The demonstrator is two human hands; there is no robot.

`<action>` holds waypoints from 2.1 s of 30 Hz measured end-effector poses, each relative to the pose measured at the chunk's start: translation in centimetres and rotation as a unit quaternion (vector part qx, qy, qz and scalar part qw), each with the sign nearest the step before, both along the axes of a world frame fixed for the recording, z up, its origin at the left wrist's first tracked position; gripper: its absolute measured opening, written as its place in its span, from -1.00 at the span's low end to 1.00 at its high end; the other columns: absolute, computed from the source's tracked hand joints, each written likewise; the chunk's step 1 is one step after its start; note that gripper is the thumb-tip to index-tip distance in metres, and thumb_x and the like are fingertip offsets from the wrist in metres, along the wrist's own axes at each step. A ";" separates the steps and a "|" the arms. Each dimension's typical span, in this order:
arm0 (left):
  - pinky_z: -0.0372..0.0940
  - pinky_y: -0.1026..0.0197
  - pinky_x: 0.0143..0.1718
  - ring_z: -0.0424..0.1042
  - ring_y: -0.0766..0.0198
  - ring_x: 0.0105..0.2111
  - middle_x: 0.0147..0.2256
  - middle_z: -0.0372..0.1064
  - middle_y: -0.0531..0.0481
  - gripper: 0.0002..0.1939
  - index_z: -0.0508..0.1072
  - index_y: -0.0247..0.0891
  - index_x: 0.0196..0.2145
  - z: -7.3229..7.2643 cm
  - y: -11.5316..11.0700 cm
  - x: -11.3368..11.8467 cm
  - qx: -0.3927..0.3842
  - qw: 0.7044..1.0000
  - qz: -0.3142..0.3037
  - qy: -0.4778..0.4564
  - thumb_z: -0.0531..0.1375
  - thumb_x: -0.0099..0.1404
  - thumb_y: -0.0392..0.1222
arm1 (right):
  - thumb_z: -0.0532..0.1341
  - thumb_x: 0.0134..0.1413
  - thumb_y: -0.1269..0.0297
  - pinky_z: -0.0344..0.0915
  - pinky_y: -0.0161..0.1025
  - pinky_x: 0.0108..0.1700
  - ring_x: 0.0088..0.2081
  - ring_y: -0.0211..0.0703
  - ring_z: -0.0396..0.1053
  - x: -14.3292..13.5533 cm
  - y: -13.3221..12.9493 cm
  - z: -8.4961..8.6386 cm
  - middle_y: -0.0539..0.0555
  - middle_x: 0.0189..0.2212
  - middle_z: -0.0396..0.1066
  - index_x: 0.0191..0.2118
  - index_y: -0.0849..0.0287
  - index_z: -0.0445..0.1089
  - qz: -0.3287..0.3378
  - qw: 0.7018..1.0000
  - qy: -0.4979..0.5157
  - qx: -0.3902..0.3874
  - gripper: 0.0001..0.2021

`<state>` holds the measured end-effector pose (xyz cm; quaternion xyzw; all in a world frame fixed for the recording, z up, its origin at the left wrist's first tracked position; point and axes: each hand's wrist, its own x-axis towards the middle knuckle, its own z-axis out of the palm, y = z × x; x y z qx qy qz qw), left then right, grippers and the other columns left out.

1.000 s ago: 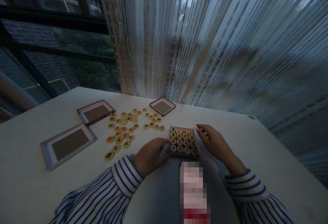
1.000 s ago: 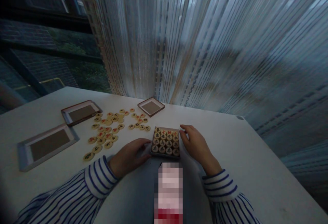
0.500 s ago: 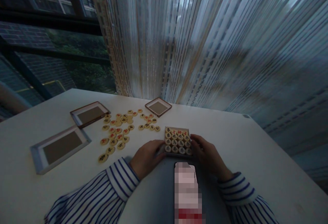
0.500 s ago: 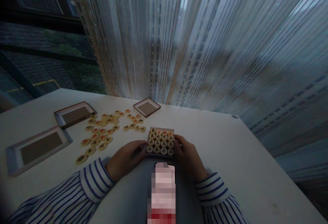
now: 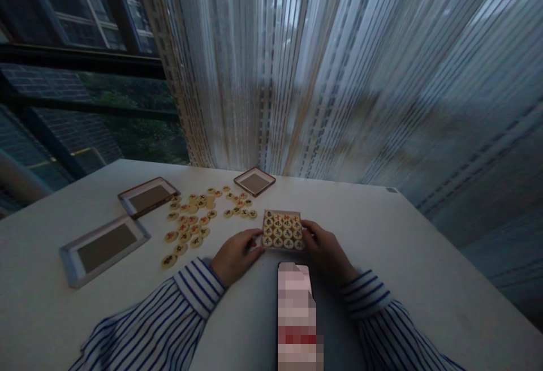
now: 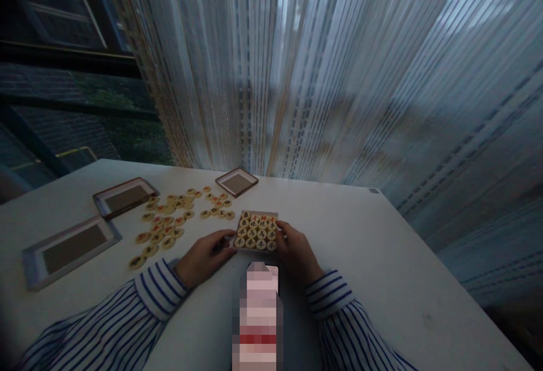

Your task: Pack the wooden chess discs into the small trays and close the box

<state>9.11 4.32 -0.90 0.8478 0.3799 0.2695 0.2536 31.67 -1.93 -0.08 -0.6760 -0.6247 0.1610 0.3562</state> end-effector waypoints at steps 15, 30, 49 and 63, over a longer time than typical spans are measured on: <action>0.32 0.23 -0.30 0.42 0.28 -0.38 -0.37 0.46 -0.08 -0.66 0.38 -0.35 -0.13 0.2 -1.6 -0.4 0.024 0.998 0.057 -0.031 0.02 0.23 -0.11 | 0.01 0.07 0.30 0.31 -0.17 -0.16 -0.24 -0.15 0.39 0.1 0.1 -0.4 0.16 -0.22 0.44 -0.09 0.24 0.33 -0.011 0.998 0.009 0.053 -0.69; 0.32 0.12 -0.15 0.41 0.19 -0.21 -0.23 0.44 -0.20 -0.68 0.39 -0.39 -0.13 -0.6 -2.7 -0.6 0.098 0.994 0.056 -0.004 0.03 0.24 -0.17 | -0.01 0.07 0.24 0.30 -0.15 -0.15 -0.20 -0.12 0.37 0.5 0.1 -0.5 0.20 -0.22 0.42 -0.12 0.30 0.34 -0.019 0.998 0.007 0.067 -0.66; 0.35 0.12 -0.17 0.42 0.20 -0.23 -0.25 0.46 -0.12 -0.77 0.40 -0.27 -0.19 -0.8 -2.9 -0.8 0.088 0.993 0.057 -0.045 0.02 0.25 -0.23 | 0.01 0.09 0.17 0.37 -0.14 -0.24 -0.25 -0.09 0.40 0.8 0.2 -0.9 0.17 -0.25 0.43 -0.11 0.22 0.30 -0.031 0.997 0.048 0.048 -0.68; 0.36 0.04 -0.19 0.42 0.15 -0.21 -0.23 0.46 -0.13 -0.75 0.37 -0.22 -0.16 0.0 -3.5 -0.7 0.129 0.990 0.047 -0.008 0.01 0.22 -0.31 | 0.03 0.11 0.16 0.36 -0.04 -0.11 -0.12 -0.03 0.36 1.6 0.0 -1.4 0.17 -0.15 0.39 -0.11 0.11 0.31 -0.041 0.987 -0.089 0.126 -0.73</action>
